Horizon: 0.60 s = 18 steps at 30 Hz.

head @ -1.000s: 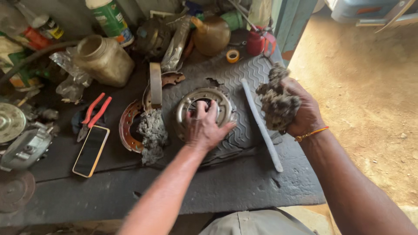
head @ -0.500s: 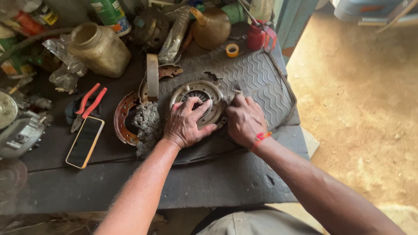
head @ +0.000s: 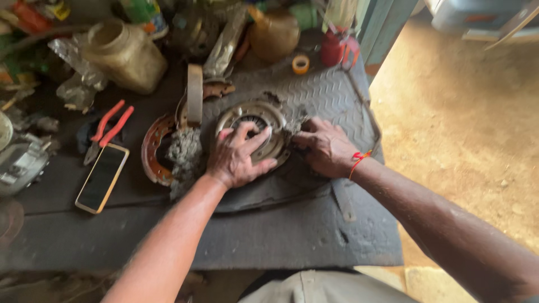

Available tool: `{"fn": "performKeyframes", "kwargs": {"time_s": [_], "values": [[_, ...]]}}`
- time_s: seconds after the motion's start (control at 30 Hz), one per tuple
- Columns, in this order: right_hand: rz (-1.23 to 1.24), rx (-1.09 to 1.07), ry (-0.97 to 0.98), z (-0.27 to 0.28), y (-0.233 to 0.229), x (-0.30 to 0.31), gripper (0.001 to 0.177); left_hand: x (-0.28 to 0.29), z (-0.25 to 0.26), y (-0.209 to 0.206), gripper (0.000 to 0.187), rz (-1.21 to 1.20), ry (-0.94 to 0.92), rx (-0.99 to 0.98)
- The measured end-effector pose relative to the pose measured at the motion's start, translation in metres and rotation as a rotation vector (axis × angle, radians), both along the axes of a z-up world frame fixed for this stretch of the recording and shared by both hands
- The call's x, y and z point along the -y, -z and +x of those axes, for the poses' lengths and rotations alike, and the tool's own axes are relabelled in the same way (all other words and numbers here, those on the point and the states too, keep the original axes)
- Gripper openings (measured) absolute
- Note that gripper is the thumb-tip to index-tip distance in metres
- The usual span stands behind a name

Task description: The person cleans a clutch pressure plate and brake shoes by wiping them with a bundle of fibrous material by hand to remove dust and debris.

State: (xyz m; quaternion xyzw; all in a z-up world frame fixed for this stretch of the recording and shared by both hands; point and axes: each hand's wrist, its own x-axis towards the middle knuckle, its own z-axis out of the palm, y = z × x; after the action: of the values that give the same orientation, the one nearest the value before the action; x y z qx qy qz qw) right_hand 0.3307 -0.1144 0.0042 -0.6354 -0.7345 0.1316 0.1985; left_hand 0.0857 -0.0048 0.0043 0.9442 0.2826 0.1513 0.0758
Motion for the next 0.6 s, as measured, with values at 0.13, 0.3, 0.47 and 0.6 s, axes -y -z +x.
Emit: {"fn": "performKeyframes", "kwargs": {"time_s": [0.13,0.3,0.47,0.6], "values": [[0.111,0.174,-0.068,0.004,-0.008,0.002,0.046,0.005,0.000,-0.004,0.074,-0.062,-0.011,-0.007],[0.234,0.246,0.068,-0.013,-0.015,0.020,0.053,-0.001,0.001,-0.001,0.074,-0.038,0.012,0.023],[0.108,0.287,0.068,-0.022,-0.014,0.007,0.031,-0.001,-0.004,0.005,0.075,-0.074,0.015,0.036],[0.086,0.227,-0.111,0.006,-0.018,-0.020,0.017,-0.003,-0.005,0.004,0.074,-0.025,0.054,0.063]]}}
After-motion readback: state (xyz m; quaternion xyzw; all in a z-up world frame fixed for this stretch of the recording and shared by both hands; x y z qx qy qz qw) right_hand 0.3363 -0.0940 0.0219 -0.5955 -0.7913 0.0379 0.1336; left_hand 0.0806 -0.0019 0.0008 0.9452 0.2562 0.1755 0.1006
